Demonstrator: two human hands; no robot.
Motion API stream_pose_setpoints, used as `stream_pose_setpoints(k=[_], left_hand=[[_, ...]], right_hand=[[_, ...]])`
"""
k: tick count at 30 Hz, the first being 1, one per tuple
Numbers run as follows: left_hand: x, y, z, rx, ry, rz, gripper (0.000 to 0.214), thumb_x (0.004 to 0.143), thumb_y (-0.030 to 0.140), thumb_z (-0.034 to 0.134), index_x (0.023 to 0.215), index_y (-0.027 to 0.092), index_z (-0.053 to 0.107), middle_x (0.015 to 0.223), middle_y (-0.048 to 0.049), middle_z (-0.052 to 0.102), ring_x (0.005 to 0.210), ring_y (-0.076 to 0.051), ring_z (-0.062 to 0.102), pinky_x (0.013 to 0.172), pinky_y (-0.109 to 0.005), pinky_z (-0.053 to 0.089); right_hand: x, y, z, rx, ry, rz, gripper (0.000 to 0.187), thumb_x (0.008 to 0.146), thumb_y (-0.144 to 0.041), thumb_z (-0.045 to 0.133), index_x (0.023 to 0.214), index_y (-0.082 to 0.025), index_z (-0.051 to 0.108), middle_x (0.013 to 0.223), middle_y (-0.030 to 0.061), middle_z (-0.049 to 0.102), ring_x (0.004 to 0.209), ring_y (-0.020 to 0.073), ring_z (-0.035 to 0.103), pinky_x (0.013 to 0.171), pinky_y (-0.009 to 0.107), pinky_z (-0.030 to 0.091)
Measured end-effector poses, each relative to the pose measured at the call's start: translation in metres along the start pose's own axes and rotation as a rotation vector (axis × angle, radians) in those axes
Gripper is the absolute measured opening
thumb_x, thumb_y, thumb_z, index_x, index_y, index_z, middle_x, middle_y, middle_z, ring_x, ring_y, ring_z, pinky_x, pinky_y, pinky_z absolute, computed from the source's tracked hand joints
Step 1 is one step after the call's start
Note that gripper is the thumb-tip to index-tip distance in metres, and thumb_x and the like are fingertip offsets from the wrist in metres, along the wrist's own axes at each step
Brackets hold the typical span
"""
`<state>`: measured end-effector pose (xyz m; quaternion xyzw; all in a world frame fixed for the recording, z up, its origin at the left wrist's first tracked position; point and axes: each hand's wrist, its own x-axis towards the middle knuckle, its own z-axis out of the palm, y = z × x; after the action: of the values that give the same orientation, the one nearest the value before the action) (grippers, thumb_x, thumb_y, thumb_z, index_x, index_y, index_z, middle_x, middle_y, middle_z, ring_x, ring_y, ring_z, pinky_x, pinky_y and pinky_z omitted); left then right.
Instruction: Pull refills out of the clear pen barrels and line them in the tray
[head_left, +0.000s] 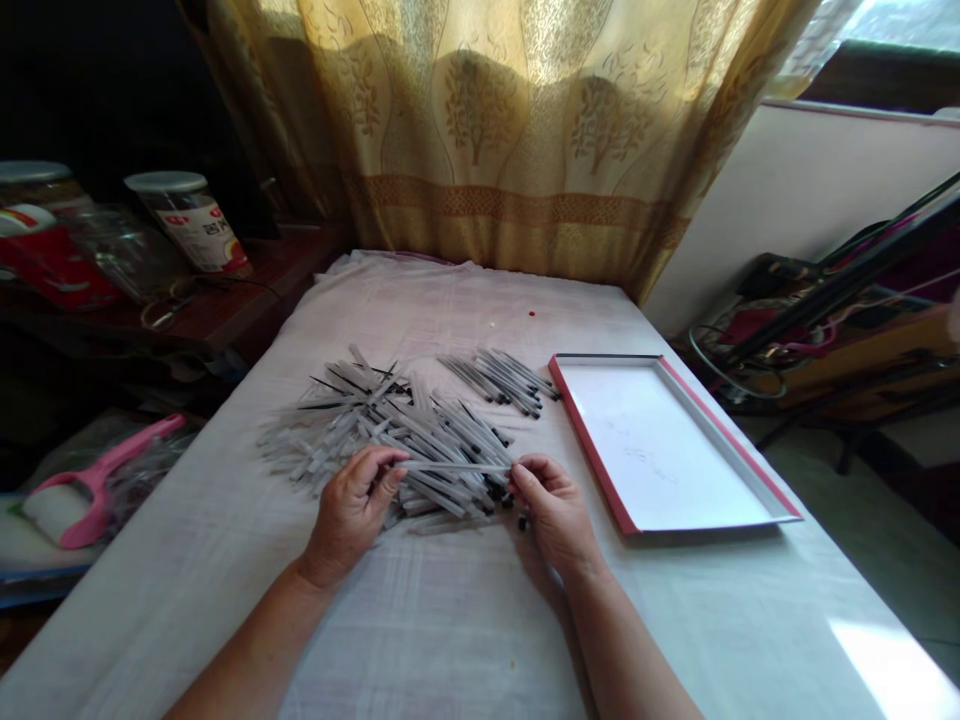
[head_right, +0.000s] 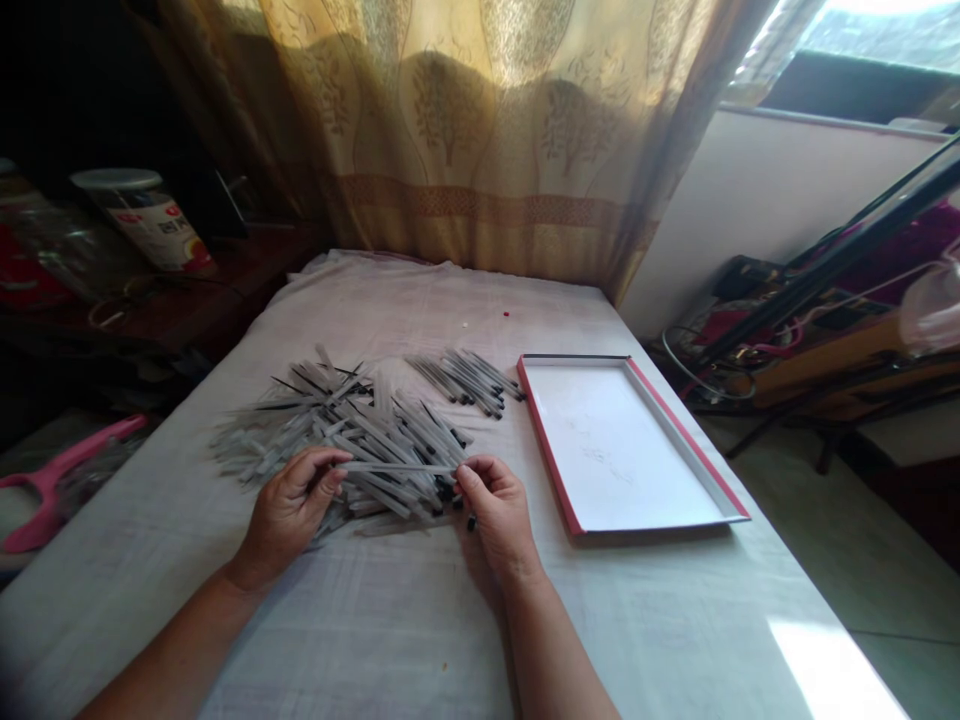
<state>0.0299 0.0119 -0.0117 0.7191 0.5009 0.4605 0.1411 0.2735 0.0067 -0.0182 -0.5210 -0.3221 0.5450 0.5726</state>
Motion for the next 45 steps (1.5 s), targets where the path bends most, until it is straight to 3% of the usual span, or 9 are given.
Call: stream_pose_setpoints(k=[8,14,16,21,26,30,35,41,45], left_hand=[[0.001,0.0049,-0.0025,0.026,-0.031,-0.177,0.027,0.09,0.045,0.052,0.084,0.022,0.065,0.063,0.0007,0.064,0.061,-0.016,0.064,0.058,-0.024,0.05],[0.0022,0.0069,-0.008,-0.006,-0.096,-0.279,0.041,0.092,0.047,0.043,0.062,0.022,0.054,0.053,0.0007,0.058,0.051,-0.014,0.058,0.049,-0.022,0.044],[0.0022,0.0068,-0.0081,-0.045,-0.09,-0.306,0.04,0.091,0.048,0.045,0.066,0.021,0.058,0.058,-0.0006,0.062,0.048,-0.013,0.057,0.049,-0.023,0.045],[0.0013,0.0077,-0.0019,-0.217,-0.069,-0.37,0.036,0.084,0.044,0.059,0.109,0.019,0.064,0.088,-0.005,0.073,0.055,-0.013,0.064,0.057,-0.025,0.053],[0.0013,0.0081,-0.001,-0.201,-0.064,-0.375,0.024,0.084,0.043,0.058,0.091,0.02,0.064,0.067,0.0009,0.066,0.051,-0.012,0.06,0.053,-0.022,0.049],[0.0019,0.0063,-0.0041,-0.202,-0.158,-0.409,0.037,0.09,0.05,0.047,0.072,0.02,0.058,0.056,0.002,0.059,0.045,-0.012,0.056,0.048,-0.022,0.046],[0.0004,0.0045,-0.0011,-0.188,-0.078,-0.401,0.036,0.081,0.048,0.061,0.102,0.019,0.062,0.085,-0.0033,0.071,0.053,-0.012,0.062,0.053,-0.023,0.051],[0.001,0.0058,-0.005,-0.135,-0.06,-0.35,0.026,0.085,0.045,0.056,0.083,0.02,0.061,0.062,0.0022,0.062,0.048,-0.012,0.058,0.049,-0.021,0.047],[0.0007,0.0049,-0.0048,-0.173,-0.019,-0.37,0.03,0.084,0.045,0.058,0.099,0.019,0.061,0.078,-0.0008,0.066,0.053,-0.011,0.06,0.05,-0.021,0.05]], right_hand=[[-0.0022,0.0008,0.0015,-0.052,0.031,-0.163,0.027,0.063,-0.038,0.085,0.077,-0.021,0.071,0.069,0.0002,0.069,0.062,0.0142,0.061,0.059,0.027,0.05],[-0.0062,0.0009,0.0033,-0.067,-0.009,-0.189,0.021,0.064,-0.033,0.083,0.079,-0.021,0.073,0.078,0.0027,0.073,0.069,0.0151,0.063,0.063,0.027,0.051],[-0.0064,0.0004,0.0038,-0.082,0.001,-0.182,0.021,0.064,-0.034,0.083,0.078,-0.021,0.073,0.075,0.0022,0.072,0.066,0.0147,0.063,0.062,0.027,0.05],[-0.004,-0.0006,0.0032,-0.057,0.067,-0.135,0.025,0.062,-0.037,0.084,0.075,-0.02,0.071,0.063,-0.0005,0.067,0.059,0.0141,0.06,0.058,0.027,0.05],[-0.0039,0.0002,0.0021,-0.026,0.054,-0.132,0.024,0.062,-0.035,0.084,0.077,-0.021,0.072,0.068,0.0005,0.069,0.062,0.0142,0.062,0.06,0.027,0.051],[-0.0056,0.0006,0.0032,-0.035,0.029,-0.146,0.023,0.063,-0.035,0.084,0.078,-0.021,0.072,0.075,0.002,0.072,0.066,0.0145,0.063,0.062,0.027,0.052],[-0.0065,-0.0008,0.005,-0.071,0.055,-0.117,0.027,0.062,-0.04,0.084,0.076,-0.02,0.071,0.064,-0.0004,0.066,0.059,0.0142,0.06,0.058,0.027,0.051],[-0.0085,-0.0009,0.0061,-0.082,0.008,-0.119,0.026,0.062,-0.038,0.085,0.076,-0.02,0.072,0.068,0.0009,0.068,0.062,0.015,0.06,0.059,0.028,0.049],[-0.0087,0.0,0.0051,-0.059,-0.003,-0.101,0.026,0.062,-0.038,0.085,0.076,-0.02,0.073,0.067,0.0005,0.068,0.061,0.0145,0.059,0.058,0.027,0.048]])
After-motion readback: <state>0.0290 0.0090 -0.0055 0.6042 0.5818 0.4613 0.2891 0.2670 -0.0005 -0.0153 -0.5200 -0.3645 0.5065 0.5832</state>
